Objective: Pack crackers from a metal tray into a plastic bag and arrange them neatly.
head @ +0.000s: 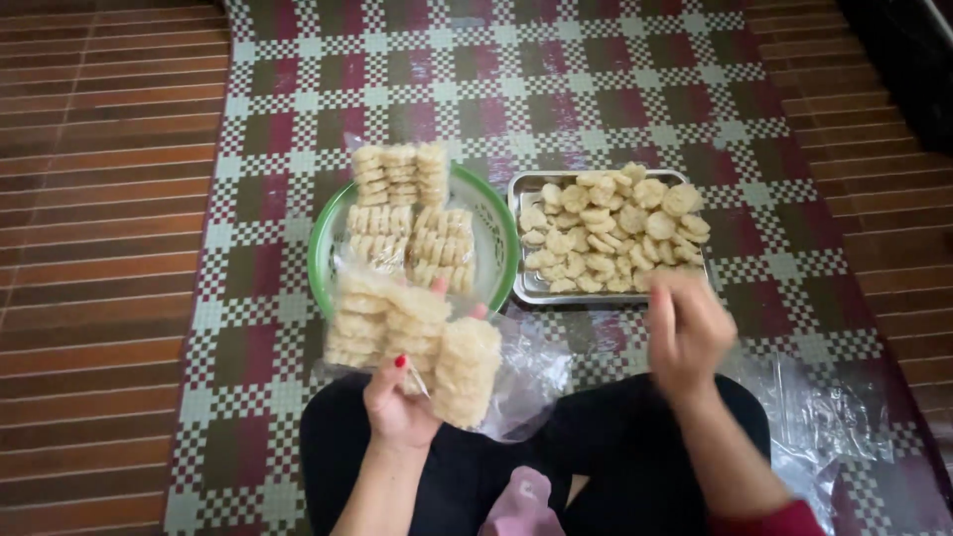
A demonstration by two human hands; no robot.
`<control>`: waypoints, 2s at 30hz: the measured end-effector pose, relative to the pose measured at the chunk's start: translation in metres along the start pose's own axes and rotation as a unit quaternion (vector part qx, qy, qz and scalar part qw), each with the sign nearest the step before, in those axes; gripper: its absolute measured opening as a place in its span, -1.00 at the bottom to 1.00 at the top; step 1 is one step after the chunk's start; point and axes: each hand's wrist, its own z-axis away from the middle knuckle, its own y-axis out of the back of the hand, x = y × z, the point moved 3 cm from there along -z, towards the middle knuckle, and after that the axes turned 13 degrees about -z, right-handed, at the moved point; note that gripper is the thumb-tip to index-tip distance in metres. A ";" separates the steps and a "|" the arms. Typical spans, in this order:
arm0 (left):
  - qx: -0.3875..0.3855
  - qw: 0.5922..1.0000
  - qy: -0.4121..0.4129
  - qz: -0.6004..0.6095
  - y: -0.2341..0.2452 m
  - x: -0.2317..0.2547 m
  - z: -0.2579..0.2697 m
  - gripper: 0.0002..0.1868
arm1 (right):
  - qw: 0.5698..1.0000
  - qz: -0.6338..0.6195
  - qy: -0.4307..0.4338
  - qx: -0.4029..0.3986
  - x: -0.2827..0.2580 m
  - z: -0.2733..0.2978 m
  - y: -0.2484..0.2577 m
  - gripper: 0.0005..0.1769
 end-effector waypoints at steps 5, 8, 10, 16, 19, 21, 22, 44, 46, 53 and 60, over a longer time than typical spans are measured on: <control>0.011 1.000 0.000 0.018 0.012 -0.004 -0.029 -0.11 | 0.983 0.066 -0.170 -0.005 0.209 -0.003 -0.029 -0.89; 0.024 0.999 0.009 0.034 0.019 -0.007 -0.037 -0.13 | 0.978 0.084 -0.183 -0.052 0.286 -0.002 -0.057 -0.84; 0.028 0.998 0.014 0.062 0.026 -0.009 -0.038 -0.10 | 0.984 0.095 -0.147 -0.039 0.302 -0.012 -0.074 -0.87; 0.034 0.997 0.022 0.068 0.039 -0.010 -0.038 -0.05 | 0.934 0.252 -0.188 -0.171 0.320 -0.044 -0.116 -0.36; 0.042 0.996 0.024 0.079 0.039 -0.009 -0.040 -0.04 | 0.912 0.246 -0.285 -0.164 0.312 -0.051 -0.116 -0.45; 0.044 0.995 0.025 0.083 0.041 -0.008 -0.039 -0.04 | 0.930 0.216 -0.267 -0.128 0.320 -0.041 -0.110 -0.62; 0.042 0.995 0.026 0.086 0.042 -0.007 -0.039 -0.05 | 0.947 0.185 -0.248 -0.088 0.323 -0.037 -0.105 -0.75; 0.061 0.994 0.014 0.092 0.042 -0.002 -0.035 -0.01 | 0.911 0.353 -0.134 -0.164 0.372 -0.064 -0.091 -0.62; 0.064 0.992 0.012 0.105 0.041 0.000 -0.035 -0.02 | 0.962 0.249 -0.090 -0.058 0.374 -0.060 -0.076 -0.84; 0.014 0.988 0.023 0.152 0.043 -0.004 -0.033 -0.03 | 0.898 -0.207 -0.389 0.015 0.322 -0.034 -0.060 -0.87; 0.076 0.994 -0.010 0.081 0.041 0.003 -0.030 -0.08 | 0.920 -0.244 -0.304 -0.052 0.093 0.002 -0.033 -0.92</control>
